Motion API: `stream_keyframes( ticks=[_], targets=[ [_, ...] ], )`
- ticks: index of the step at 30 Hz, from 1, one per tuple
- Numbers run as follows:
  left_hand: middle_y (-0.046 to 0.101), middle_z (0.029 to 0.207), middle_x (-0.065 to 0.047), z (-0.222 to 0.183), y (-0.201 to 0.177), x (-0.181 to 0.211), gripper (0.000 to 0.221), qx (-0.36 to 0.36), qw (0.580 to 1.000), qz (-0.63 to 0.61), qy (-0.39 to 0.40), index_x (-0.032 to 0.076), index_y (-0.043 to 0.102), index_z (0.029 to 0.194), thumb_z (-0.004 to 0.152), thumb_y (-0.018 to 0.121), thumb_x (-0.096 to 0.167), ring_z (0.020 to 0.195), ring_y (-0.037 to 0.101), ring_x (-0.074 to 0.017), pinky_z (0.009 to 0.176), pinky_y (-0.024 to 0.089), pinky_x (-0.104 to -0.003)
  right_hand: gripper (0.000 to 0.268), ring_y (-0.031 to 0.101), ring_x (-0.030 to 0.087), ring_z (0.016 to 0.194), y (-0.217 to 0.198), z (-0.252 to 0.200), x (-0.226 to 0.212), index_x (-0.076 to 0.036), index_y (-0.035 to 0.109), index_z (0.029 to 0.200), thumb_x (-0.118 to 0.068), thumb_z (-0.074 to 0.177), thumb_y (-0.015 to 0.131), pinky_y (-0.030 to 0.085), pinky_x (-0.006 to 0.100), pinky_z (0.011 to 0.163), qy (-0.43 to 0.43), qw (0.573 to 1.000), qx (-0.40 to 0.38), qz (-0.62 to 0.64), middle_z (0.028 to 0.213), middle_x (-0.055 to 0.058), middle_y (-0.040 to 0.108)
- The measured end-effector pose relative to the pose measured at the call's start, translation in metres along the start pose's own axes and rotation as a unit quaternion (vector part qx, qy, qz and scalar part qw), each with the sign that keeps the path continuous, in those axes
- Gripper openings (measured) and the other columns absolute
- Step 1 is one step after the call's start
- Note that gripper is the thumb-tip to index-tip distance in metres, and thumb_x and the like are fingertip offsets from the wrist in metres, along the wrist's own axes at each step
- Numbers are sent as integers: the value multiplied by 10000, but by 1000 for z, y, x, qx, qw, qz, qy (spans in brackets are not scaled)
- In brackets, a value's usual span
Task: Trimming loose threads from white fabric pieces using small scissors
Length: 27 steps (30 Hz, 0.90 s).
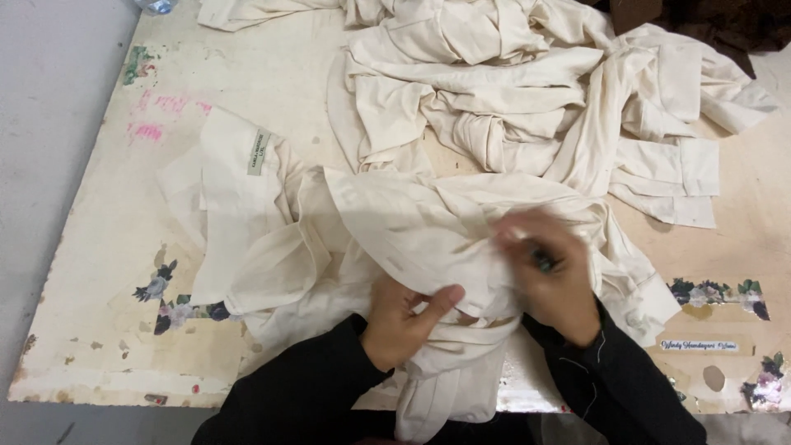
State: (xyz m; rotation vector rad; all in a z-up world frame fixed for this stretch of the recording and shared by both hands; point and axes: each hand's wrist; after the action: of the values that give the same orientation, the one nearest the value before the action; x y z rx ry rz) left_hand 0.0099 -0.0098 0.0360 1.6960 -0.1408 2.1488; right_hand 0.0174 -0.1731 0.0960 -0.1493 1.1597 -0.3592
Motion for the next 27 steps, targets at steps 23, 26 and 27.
stream_keyframes(
  ticks=[23, 26, 27],
  targets=[
    [554, 1102, -114, 4, -41, -7, 390, 217, 961, -168, 34, 40, 286, 1293, 928, 298, 179, 884, 595, -202, 731, 538, -364, 210, 286, 58, 258, -20, -15, 51, -25, 684, 669, 81, 718, 509, 311, 229, 284, -438, 881, 132, -118, 714, 160, 569],
    [552, 1093, -121, 6, -43, -9, 369, 245, 957, -154, 18, 29, 341, 1257, 920, 339, 178, 920, 575, -213, 770, 519, -383, 176, 399, 95, 334, -20, -19, 60, -24, 668, 619, 40, 719, 538, 361, 222, 335, -429, 886, 150, -92, 664, 167, 579],
    [557, 1071, -133, 8, -44, -9, 352, 262, 955, -139, 7, 14, 379, 1226, 910, 360, 168, 939, 565, -226, 789, 507, -399, 175, 492, 127, 412, -20, -18, 61, -35, 655, 585, -38, 740, 574, 412, 211, 384, -417, 889, 169, -89, 633, 156, 591]
  ],
)
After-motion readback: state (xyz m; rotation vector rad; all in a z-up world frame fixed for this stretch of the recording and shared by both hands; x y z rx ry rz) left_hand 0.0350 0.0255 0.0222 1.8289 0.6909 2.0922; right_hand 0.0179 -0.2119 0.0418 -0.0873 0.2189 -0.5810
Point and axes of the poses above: each hand's wrist, its own z-axis towards the middle knuckle, its own y-axis out of the palm, x = y × z
